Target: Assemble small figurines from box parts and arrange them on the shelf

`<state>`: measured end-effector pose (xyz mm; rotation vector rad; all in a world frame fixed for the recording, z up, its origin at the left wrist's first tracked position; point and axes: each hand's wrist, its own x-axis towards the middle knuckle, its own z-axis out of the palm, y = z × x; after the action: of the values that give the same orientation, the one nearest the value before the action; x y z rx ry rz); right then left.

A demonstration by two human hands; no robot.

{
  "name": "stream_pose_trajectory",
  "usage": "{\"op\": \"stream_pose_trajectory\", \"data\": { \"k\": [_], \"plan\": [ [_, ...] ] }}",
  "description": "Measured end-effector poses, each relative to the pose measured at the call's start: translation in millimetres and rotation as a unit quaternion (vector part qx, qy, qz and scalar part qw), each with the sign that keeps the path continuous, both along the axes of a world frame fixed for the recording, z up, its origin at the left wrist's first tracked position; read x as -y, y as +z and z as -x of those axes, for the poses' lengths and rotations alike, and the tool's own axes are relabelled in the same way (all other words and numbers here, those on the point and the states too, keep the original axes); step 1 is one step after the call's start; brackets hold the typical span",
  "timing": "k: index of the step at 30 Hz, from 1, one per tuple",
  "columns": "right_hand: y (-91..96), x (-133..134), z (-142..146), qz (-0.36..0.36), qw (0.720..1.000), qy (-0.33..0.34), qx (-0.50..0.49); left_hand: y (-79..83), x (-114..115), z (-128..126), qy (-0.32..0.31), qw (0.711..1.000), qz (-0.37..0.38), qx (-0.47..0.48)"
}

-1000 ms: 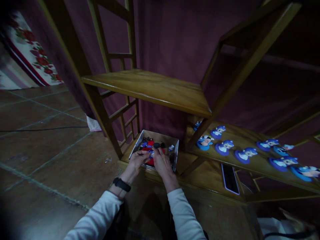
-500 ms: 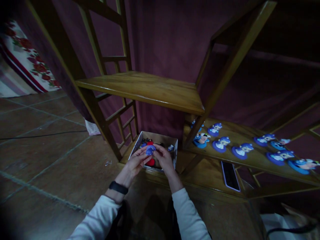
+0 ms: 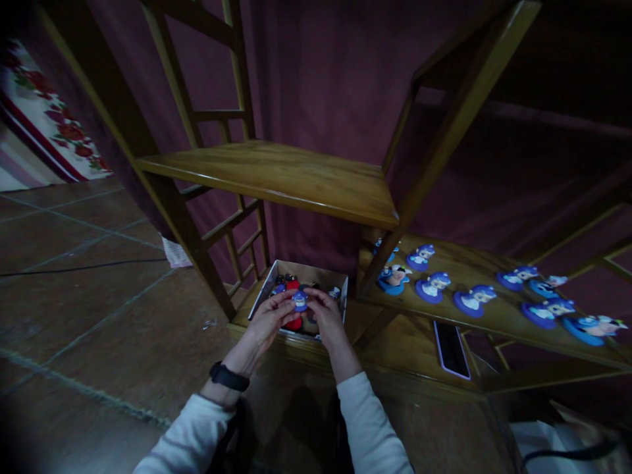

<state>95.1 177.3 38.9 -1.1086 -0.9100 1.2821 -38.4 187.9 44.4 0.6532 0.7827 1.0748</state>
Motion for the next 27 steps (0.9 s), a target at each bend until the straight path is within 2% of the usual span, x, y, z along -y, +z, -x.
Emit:
{"op": "stream_pose_trajectory", "data": {
  "k": [4,12,16,19,22,27],
  "plan": [
    [-3.1,-0.5,3.4,0.01,0.999,-0.005,-0.039,-3.1,0.5,-2.2,0.017,1.0,0.011,0.006],
    [-15.4,-3.5,16.1,0.031,0.995,-0.056,-0.083,-12.0,-2.9,-6.0,0.056,0.996,0.069,0.01],
    [-15.9,-2.2,13.9,0.024,0.997,-0.009,-0.073,-9.7,-3.3,-2.5,0.055,0.996,0.073,0.004],
    [-13.0,-1.1,8.2,0.01,0.999,0.028,-0.028,-7.2,-2.3,0.1,0.025,0.999,0.044,-0.009],
    [-9.7,-2.0,2.3,-0.022,0.998,0.05,0.022,-5.2,-2.4,1.3,0.01,0.999,-0.018,-0.037],
    [-2.1,-2.3,-3.0,-0.097,0.987,0.047,0.122,1.7,-5.0,2.9,-0.001,0.987,-0.14,-0.079]
  ]
}}
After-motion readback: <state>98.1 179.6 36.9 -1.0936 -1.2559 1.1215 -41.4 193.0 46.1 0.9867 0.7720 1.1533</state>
